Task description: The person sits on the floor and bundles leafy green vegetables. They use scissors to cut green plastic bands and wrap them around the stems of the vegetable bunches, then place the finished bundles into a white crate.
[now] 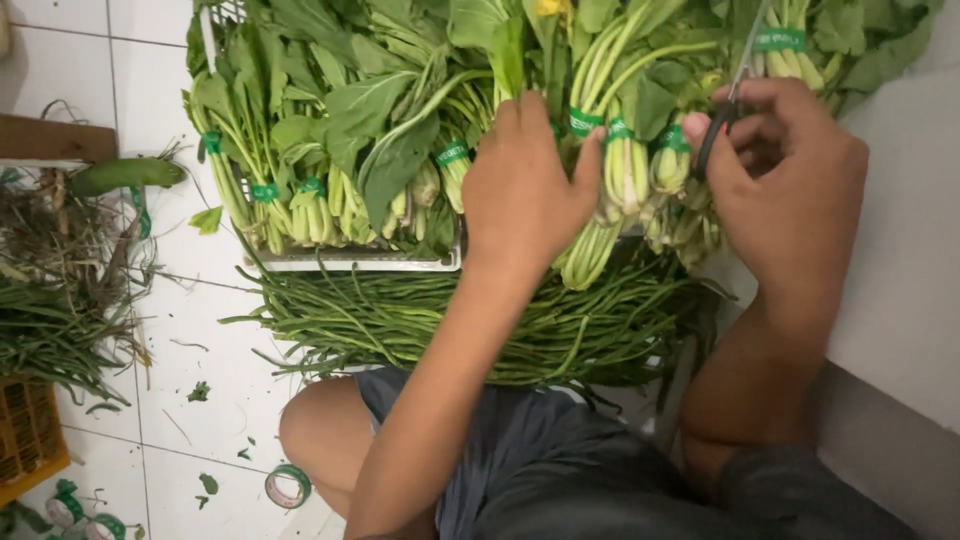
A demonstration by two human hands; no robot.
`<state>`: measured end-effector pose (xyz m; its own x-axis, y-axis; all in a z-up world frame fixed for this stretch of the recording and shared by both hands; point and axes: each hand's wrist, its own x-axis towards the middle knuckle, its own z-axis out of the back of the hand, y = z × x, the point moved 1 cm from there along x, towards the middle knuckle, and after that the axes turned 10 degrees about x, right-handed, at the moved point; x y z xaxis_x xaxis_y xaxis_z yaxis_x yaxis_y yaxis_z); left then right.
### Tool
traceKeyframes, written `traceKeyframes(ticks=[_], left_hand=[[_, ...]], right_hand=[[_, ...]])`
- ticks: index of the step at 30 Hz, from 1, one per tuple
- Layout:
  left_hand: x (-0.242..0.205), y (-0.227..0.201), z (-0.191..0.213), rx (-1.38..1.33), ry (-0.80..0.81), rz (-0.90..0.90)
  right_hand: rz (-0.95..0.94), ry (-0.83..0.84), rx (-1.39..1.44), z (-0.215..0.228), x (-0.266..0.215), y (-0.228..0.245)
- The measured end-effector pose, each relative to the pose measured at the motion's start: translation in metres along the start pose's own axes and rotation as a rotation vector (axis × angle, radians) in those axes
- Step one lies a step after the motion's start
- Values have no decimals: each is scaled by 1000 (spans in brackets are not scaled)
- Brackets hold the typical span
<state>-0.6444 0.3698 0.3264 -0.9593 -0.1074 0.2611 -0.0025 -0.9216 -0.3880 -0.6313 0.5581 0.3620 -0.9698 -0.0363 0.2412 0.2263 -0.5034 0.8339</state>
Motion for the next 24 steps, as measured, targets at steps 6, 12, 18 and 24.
traceKeyframes(ticks=[6, 12, 18, 24], left_hand=[[0, -14, 2, 18, -118, -64], [15, -15, 39, -327, 60, 50], [-2, -34, 76, -373, 102, -15], [-43, -53, 89, -263, -168, -151]], right_hand=[[-16, -36, 30, 0, 2, 4], [-2, -41, 100, 0, 0, 17], [-150, 11, 475, -7, -2, 21], [-268, 5, 861, -12, -3, 22]])
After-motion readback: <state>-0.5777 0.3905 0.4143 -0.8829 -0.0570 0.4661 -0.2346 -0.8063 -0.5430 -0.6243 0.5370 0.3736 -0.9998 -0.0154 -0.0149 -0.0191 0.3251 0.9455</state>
